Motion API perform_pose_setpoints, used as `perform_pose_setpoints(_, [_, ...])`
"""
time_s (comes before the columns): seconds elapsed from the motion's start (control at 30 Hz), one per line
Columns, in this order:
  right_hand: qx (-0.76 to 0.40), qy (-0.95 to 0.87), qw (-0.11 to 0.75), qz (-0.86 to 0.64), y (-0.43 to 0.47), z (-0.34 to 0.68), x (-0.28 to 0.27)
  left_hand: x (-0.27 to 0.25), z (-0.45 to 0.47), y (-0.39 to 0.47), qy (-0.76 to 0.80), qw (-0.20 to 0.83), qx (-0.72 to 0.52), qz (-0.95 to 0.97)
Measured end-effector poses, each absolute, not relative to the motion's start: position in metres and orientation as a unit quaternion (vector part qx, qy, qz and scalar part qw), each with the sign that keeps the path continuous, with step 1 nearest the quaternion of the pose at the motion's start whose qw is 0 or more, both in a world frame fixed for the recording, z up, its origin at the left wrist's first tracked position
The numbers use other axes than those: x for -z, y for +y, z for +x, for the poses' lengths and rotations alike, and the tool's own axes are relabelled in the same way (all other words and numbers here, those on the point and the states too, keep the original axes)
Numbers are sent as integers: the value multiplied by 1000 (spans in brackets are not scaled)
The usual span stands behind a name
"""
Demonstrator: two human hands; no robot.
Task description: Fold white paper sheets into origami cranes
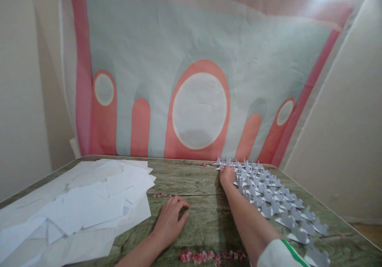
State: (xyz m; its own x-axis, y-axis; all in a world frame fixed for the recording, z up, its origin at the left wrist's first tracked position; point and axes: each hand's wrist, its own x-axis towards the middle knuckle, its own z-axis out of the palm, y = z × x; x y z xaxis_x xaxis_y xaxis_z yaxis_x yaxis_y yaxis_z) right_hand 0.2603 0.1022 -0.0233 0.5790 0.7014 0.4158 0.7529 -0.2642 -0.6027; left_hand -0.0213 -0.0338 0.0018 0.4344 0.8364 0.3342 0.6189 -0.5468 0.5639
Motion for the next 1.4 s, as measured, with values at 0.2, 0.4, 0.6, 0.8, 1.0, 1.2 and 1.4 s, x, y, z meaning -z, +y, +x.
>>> perform_pose_setpoints(0.2, [23, -468, 398, -789, 100, 258, 19, 0, -21, -33, 441, 182, -299, 827])
perform_pose_setpoints(0.4, [24, -507, 402, -762, 79, 247, 9, 2, -22, -33, 439, 180, -298, 828])
perform_pose_setpoints(0.6, [-31, -650, 355, -672, 31, 201, 11, -1, -22, -35, 430, 171, -304, 833])
perform_pose_setpoints(0.8, [-136, -797, 285, -515, -62, 159, 14, -1, -21, -38, 442, 175, -302, 826])
perform_pose_setpoints(1.0, [-185, -826, 267, -461, -90, 165, 24, -10, -35, -49, 479, 164, -270, 819])
perform_pose_setpoints(1.2, [-194, -830, 264, -452, -89, 167, 31, -29, -88, -80, 538, 34, -150, 829])
perform_pose_setpoints(1.4, [-200, -836, 258, -441, -90, 167, 30, -41, -160, -72, 645, -74, -61, 758])
